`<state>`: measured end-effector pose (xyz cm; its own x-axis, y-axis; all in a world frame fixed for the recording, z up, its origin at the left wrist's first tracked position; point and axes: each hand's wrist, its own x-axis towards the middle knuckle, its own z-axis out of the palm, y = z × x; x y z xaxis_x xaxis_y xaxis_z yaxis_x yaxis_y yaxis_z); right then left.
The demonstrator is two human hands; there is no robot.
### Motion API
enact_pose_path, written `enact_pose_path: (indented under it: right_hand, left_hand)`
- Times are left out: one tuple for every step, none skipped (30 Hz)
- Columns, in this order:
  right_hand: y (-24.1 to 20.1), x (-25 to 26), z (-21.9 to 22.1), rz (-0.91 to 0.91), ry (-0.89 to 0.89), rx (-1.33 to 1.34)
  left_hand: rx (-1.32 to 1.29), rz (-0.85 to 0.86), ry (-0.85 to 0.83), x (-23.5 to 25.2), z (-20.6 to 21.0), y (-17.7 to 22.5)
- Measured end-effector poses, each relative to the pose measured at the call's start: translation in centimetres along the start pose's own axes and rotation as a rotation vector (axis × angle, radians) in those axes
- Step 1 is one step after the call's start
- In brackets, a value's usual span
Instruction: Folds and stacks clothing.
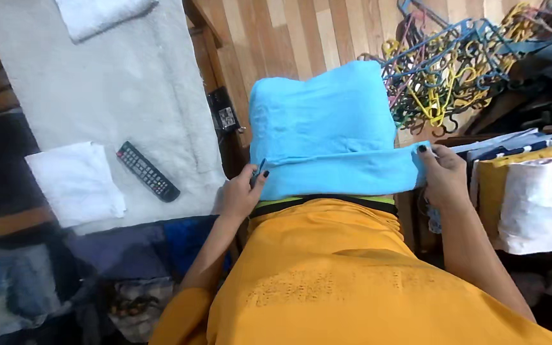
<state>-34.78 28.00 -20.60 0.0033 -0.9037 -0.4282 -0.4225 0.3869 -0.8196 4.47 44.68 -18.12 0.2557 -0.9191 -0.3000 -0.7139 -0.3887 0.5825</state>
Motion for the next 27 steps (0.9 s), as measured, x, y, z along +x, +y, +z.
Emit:
enact_pose_path:
  right_hand:
    - [0.8,-0.2,0.1,0.057,-0.022,0.086]
    - [1.6,-0.4,0.3,0.087,-0.030,0.139]
    - [2.2,-0.6,0.7,0.092,-0.011,0.171]
    - [2.4,-0.9,1.1,0.070,0.028,0.191]
    - [2.3,-1.0,1.4,0.025,0.067,0.198]
    - [2.1,-1.0,1.4,-0.042,0.115,0.192]
    - [1.7,-0.8,1.4,-0.117,0.160,0.168]
    - [1.2,-0.6,1.2,-0.193,0.195,0.115]
    - [0.8,-0.3,0.9,-0.264,0.216,0.025]
    - [0.3,-0.1,0.6,-0.318,0.211,-0.093]
    - [-0.1,0.0,0.5,-0.340,0.188,-0.211]
    - [-0.4,0.2,0.5,-0.324,0.152,-0.317]
    - [-0.5,0.4,0.7,-0.287,0.113,-0.402]
    - [-0.6,0.6,1.0,-0.240,0.072,-0.462]
    - [-0.6,0.9,1.1,-0.205,0.048,-0.502]
    - [-0.9,1.0,1.0,-0.180,0.038,-0.528]
    - [-1.5,1.0,0.6,-0.176,0.040,-0.545]
    - [-2.2,0.8,0.1,-0.183,0.047,-0.555]
    - [-2.8,0.4,-0.3,-0.189,0.045,-0.567]
    - [-3.1,0.4,-0.6,-0.189,0.036,-0.579]
    - [-3.2,0.7,-0.5,-0.183,0.014,-0.588]
    - [-2.8,1.1,-0.2,-0.165,-0.030,-0.599]
    - [-2.1,1.6,0.2,-0.140,-0.078,-0.611]
    - [-1.2,2.0,0.7,-0.122,-0.106,-0.622]
    - [-0.6,2.4,1.0,-0.140,-0.099,-0.621]
    - [-0.5,2.6,1.2,-0.197,-0.079,-0.605]
    - [-0.9,2.6,1.4,-0.278,-0.058,-0.571]
  left_hand:
    - [-0.003,-0.019,0.049,-0.2,0.4,0.5]
    - [-0.019,-0.028,0.108,-0.2,0.9,0.8]
    - [-0.052,-0.027,0.172,-0.1,1.5,1.0]
    - [-0.093,-0.022,0.229,0.0,2.1,1.0]
    - [-0.140,-0.021,0.273,0.2,2.6,1.0]
    - [-0.178,-0.011,0.312,0.3,3.0,1.1]
    - [-0.198,0.011,0.346,0.3,3.1,1.2]
    - [-0.192,0.038,0.373,0.3,2.9,1.3]
    - [-0.172,0.062,0.391,0.0,2.5,1.4]
    - [-0.143,0.074,0.399,-0.2,2.2,1.4]
    - [-0.104,0.076,0.398,-0.4,1.9,1.3]
    - [-0.062,0.063,0.381,-0.6,1.7,1.1]
    - [-0.016,0.038,0.350,-0.8,1.6,0.9]
    - [0.028,0.012,0.310,-1.0,1.4,0.8]
    - [0.063,-0.009,0.283,-1.0,1.2,1.0]
    - [0.089,-0.012,0.279,-1.1,0.8,1.6]
    - [0.108,0.004,0.298,-1.1,0.1,2.4]
    - [0.113,0.024,0.320,-1.2,-0.4,3.2]
    - [0.110,0.031,0.332,-1.4,-0.7,3.9]
    - [0.115,0.020,0.328,-1.4,-0.8,4.3]
    - [0.131,-0.019,0.296,-1.0,-0.8,4.4]
    - [0.142,-0.102,0.219,-0.6,-0.7,4.6]
    - [0.163,-0.206,0.107,-0.1,-0.7,4.6]
    - [0.192,-0.286,0.011,0.4,-0.7,4.4]
    - [0.228,-0.292,0.007,0.8,-0.6,4.0]
    - [0.257,-0.262,0.056,1.2,-0.8,4.3]
    - [0.269,-0.223,0.106,1.6,-1.3,5.2]
